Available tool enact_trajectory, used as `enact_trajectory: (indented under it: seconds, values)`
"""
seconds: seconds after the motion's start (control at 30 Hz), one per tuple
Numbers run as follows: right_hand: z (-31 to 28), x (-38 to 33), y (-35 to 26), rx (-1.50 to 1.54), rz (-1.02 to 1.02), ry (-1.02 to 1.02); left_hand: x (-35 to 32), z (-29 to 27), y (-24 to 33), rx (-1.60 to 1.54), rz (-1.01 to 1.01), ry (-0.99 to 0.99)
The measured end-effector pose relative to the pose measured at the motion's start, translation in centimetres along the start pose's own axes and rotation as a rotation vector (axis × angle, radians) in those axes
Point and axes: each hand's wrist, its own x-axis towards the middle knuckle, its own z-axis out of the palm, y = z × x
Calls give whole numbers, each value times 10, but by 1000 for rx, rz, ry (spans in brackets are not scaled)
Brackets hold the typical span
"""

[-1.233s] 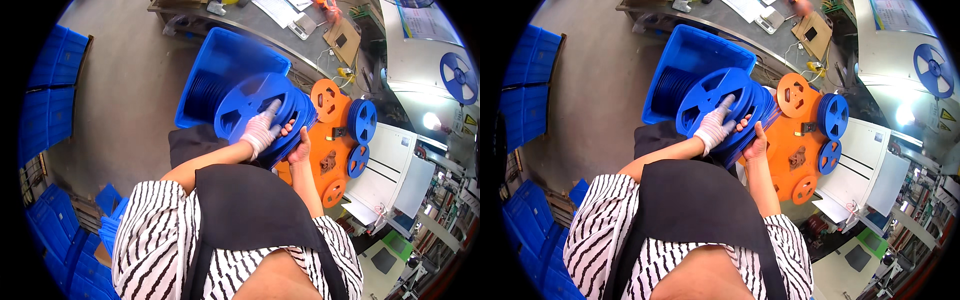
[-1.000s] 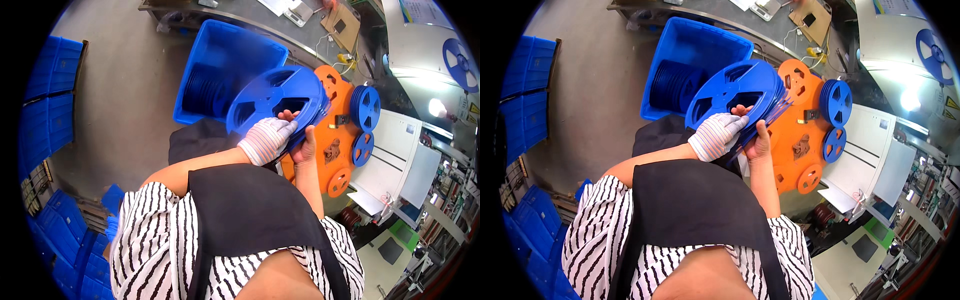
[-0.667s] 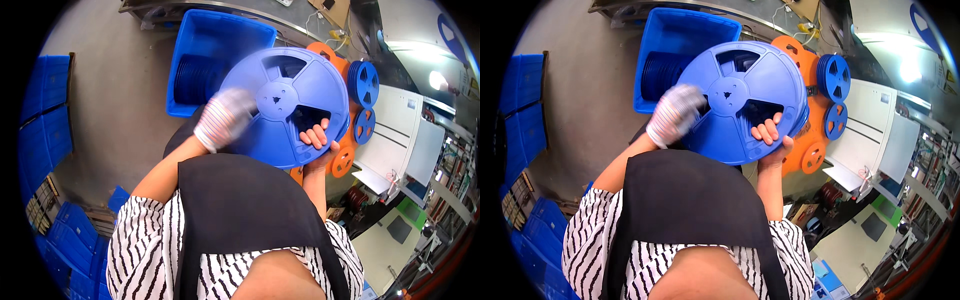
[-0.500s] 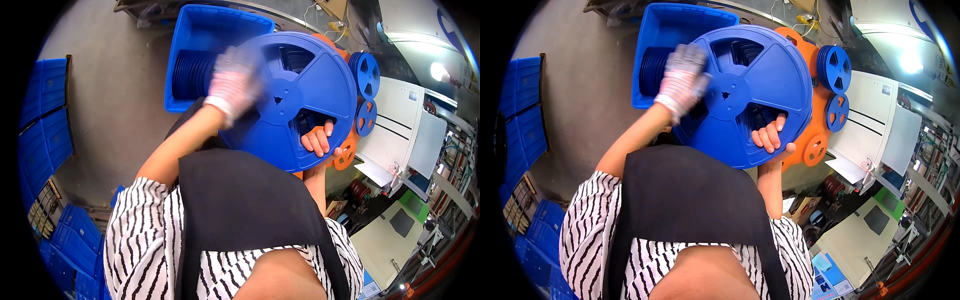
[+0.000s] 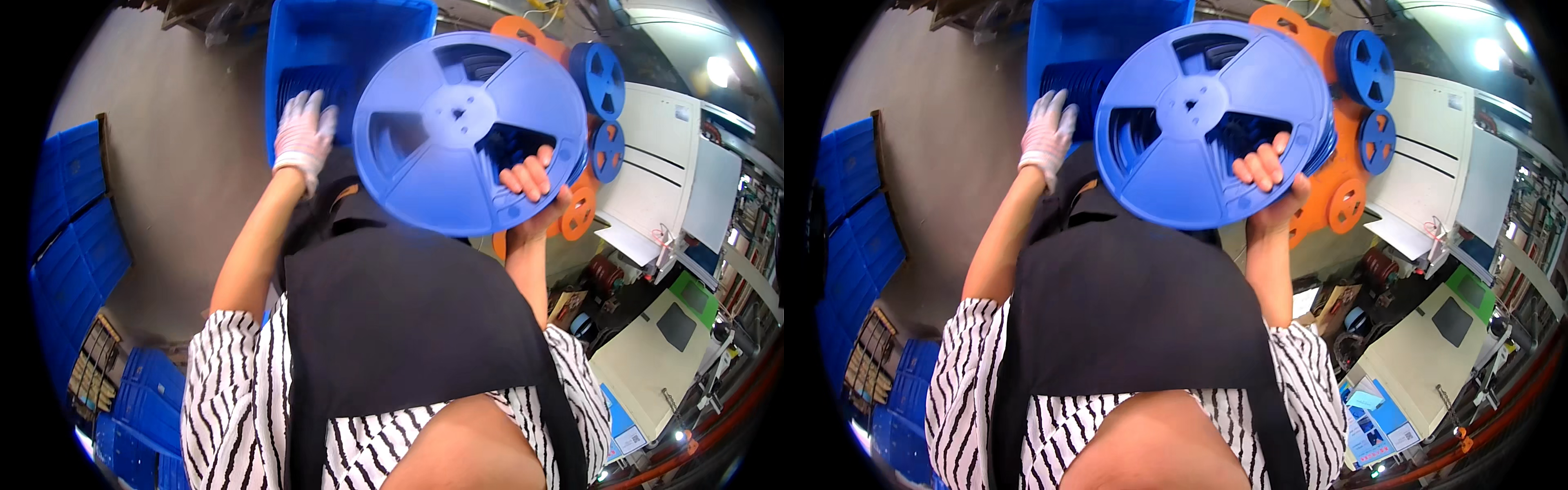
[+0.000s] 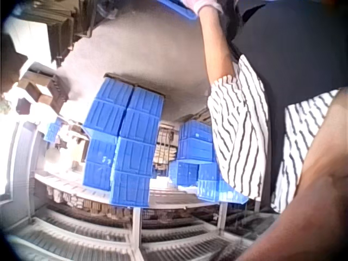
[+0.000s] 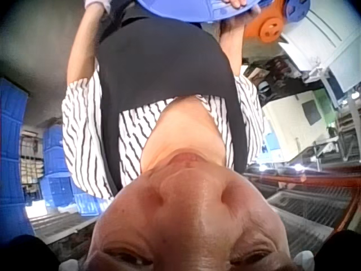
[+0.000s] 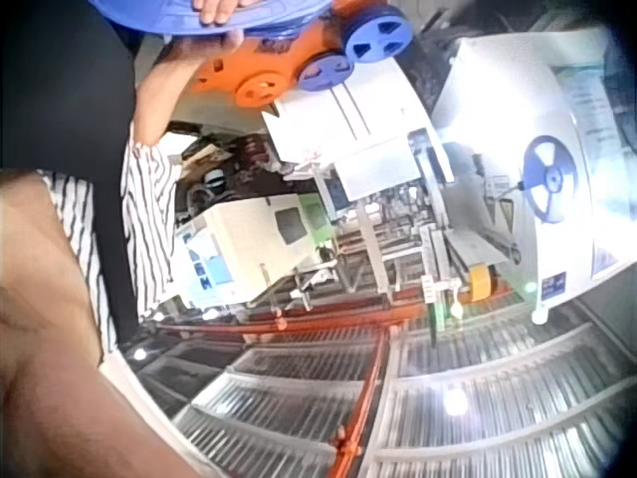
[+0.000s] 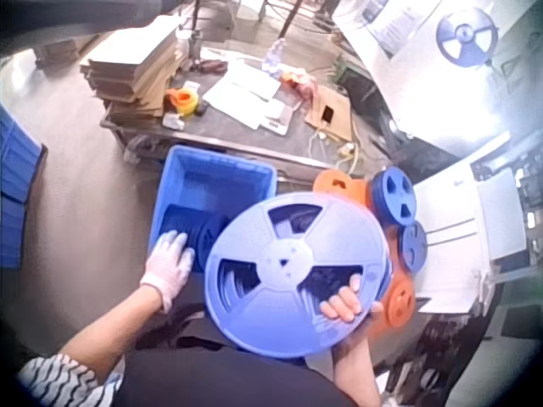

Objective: The person repeatedly picks up blue plastic spools from a blue bin and stacks them onto a pile on a table. The person wears gloves and handles the spools one by one, placing them carefully on top of the existing stack. The task involves repetitive lifting and stacking motions within a workshop environment.

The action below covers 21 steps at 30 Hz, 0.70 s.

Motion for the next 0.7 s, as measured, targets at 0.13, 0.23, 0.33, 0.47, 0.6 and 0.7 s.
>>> enact_trajectory:
  seconds: [0.13,0.23,0.33,0.47,0.6,0.7]
  values:
    - [6,15,11,-95,38,14,6,-34,91,-374,-156,-478]
    - [20,17,30,-354,130,83,-9,-22,130,-641,-182,-592]
    - [57,16,42,-479,311,270,-12,-16,114,-1097,-408,-643]
    - [45,7,34,-376,267,280,-23,-47,61,-1868,-447,-590]
    - [38,2,26,-267,208,228,-41,-82,28,-2362,-445,-458]
    - [32,-3,19,-225,142,190,-46,-86,22,-2474,-297,-420]
